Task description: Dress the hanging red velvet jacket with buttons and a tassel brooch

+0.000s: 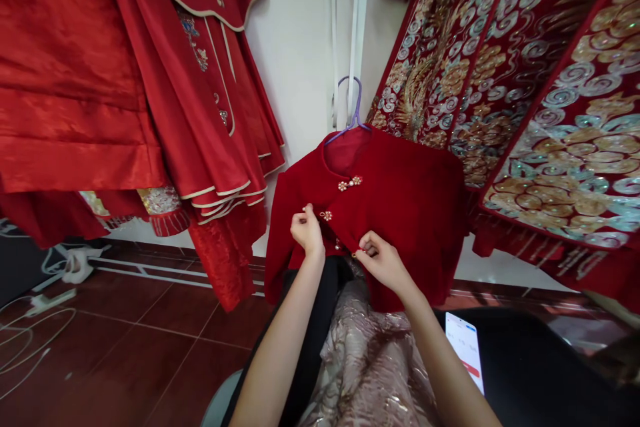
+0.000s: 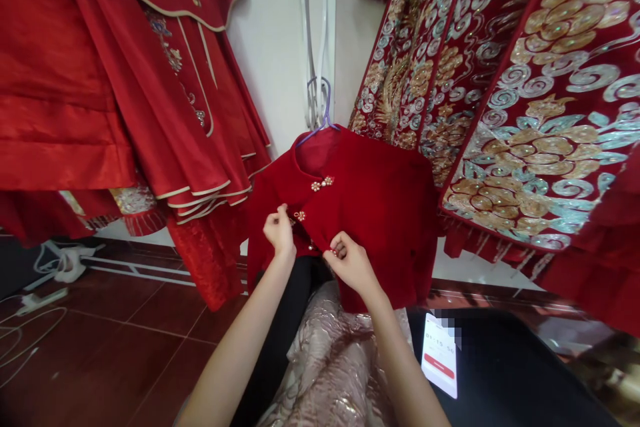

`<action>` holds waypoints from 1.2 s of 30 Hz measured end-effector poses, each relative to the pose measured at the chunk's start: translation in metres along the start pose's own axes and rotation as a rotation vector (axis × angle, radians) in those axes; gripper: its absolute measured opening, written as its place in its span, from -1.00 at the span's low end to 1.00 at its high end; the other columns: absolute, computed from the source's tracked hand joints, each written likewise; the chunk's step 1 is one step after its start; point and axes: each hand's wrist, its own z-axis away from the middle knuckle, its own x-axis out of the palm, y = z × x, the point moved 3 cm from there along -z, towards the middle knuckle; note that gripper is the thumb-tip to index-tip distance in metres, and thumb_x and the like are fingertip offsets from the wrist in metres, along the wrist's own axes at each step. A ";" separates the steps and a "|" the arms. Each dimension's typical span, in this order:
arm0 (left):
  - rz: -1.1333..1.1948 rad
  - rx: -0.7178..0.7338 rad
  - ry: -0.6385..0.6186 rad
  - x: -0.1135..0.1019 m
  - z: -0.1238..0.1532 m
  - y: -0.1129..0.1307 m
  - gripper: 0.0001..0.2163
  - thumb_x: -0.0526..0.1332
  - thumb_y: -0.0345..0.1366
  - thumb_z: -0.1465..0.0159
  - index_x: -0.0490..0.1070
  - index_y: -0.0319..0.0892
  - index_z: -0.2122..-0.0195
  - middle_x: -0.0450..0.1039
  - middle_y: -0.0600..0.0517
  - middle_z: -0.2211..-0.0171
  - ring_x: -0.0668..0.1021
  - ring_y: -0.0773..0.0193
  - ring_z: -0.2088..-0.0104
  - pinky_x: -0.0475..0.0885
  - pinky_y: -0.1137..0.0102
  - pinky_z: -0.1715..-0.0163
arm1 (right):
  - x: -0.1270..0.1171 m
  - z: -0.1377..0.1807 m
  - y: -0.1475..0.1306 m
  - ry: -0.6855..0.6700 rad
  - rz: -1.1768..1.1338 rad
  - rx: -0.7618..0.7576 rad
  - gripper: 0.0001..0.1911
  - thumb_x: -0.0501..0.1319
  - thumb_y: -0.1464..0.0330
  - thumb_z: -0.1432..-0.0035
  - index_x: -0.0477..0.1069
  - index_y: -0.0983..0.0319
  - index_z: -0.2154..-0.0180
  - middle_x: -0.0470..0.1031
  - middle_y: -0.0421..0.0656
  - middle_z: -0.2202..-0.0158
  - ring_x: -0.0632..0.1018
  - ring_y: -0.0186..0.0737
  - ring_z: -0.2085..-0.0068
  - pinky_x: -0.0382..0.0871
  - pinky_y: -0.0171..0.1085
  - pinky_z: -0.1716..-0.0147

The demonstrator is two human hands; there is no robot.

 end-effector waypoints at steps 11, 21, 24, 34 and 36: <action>-0.764 1.149 -0.420 0.050 0.029 0.099 -0.80 0.19 -0.19 -0.23 0.44 -0.08 0.14 0.30 -0.09 0.02 0.31 0.07 -0.01 0.12 0.11 -0.07 | -0.046 0.008 -0.006 -0.190 -0.017 -0.039 -0.90 0.15 0.36 -0.04 0.21 0.19 0.39 0.30 -0.29 0.49 0.35 -0.34 0.45 0.22 -0.34 0.40; -0.958 1.305 -0.866 0.069 -0.002 0.119 -0.82 0.22 -0.15 -0.21 0.55 -0.07 0.27 0.30 -0.05 0.05 0.27 0.07 0.00 0.05 0.08 -0.05 | -0.065 0.012 -0.011 -0.132 -0.054 -0.073 -0.90 0.14 0.39 -0.03 0.19 0.19 0.42 0.28 -0.27 0.47 0.34 -0.33 0.44 0.22 -0.35 0.45; -0.943 1.249 -0.982 0.075 -0.008 0.125 -0.83 0.27 -0.14 -0.15 0.55 -0.08 0.33 0.33 -0.05 0.05 0.28 0.06 0.00 0.02 0.08 -0.07 | -0.077 0.015 -0.010 -0.163 -0.067 -0.099 -0.91 0.16 0.41 -0.03 0.23 0.19 0.40 0.30 -0.25 0.45 0.35 -0.32 0.42 0.24 -0.34 0.44; -0.663 1.051 -1.132 0.072 -0.008 0.126 -0.96 0.23 -0.30 -0.16 0.44 -0.08 0.43 0.45 0.03 0.42 0.45 0.15 0.16 -0.07 0.12 -0.21 | -0.097 0.017 0.004 -0.081 -0.046 -0.072 -0.90 0.17 0.31 -0.14 0.34 0.21 0.34 0.43 -0.17 0.40 0.45 -0.27 0.36 0.36 -0.27 0.35; -0.628 1.028 -1.107 0.071 -0.007 0.125 -0.94 0.23 -0.30 -0.15 0.42 -0.08 0.46 0.44 0.02 0.44 0.46 0.14 0.15 -0.05 0.12 -0.23 | -0.093 0.015 0.004 -0.019 -0.051 -0.068 -0.89 0.18 0.30 -0.13 0.34 0.21 0.34 0.44 -0.16 0.38 0.47 -0.27 0.35 0.38 -0.27 0.35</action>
